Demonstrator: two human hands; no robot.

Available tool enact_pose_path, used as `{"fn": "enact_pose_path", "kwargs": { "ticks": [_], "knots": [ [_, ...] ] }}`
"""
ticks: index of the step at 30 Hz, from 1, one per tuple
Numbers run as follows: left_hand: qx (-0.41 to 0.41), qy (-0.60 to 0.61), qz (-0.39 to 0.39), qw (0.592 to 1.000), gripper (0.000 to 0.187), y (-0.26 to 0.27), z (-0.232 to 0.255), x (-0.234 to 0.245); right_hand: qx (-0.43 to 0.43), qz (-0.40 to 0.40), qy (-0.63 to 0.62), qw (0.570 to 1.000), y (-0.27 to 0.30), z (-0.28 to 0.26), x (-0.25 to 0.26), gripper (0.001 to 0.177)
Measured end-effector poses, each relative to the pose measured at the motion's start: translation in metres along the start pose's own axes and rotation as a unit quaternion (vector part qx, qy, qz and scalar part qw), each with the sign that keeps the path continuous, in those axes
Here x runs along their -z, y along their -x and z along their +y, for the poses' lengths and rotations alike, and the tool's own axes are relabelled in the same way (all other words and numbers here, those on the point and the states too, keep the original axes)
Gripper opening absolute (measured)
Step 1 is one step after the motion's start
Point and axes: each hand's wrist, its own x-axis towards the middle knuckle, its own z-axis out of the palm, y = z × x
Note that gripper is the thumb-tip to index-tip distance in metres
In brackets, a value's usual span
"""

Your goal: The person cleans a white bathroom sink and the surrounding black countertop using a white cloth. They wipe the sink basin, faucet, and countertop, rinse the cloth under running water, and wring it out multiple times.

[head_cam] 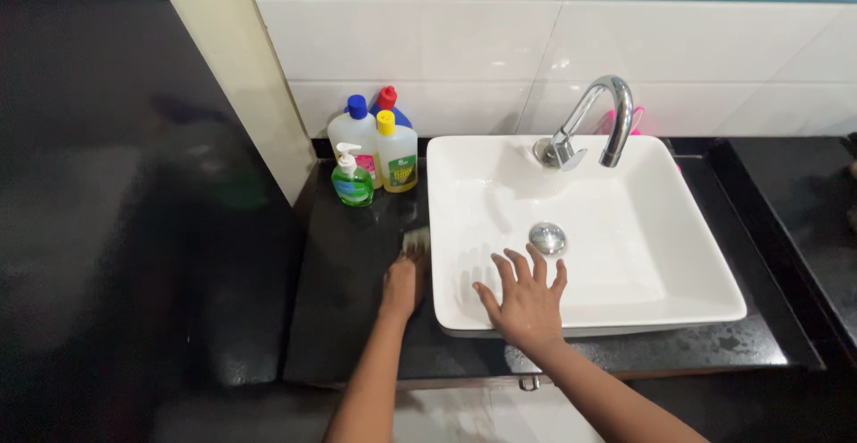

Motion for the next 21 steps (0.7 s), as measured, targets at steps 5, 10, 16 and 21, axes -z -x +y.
{"fn": "enact_pose_path", "kwargs": {
  "ticks": [5,10,16,21],
  "knots": [
    [0.18,0.655,0.073,0.73,0.05,-0.02,-0.007,0.021,-0.003,-0.024,-0.004,1.0,-0.005,-0.001,0.001,0.059],
    [0.231,0.757,-0.094,0.605,0.074,-0.107,0.025,0.065,-0.001,-0.028,-0.011,1.0,-0.008,-0.002,0.003,0.062],
    [0.22,0.783,-0.074,0.578,0.078,-0.177,0.029,0.1,-0.003,-0.016,-0.034,0.999,-0.007,-0.002,0.005,0.063],
    [0.077,0.713,-0.001,0.697,0.07,-0.117,0.046,0.114,0.005,0.003,-0.042,0.999,-0.006,-0.002,0.006,0.06]
  ]
}}
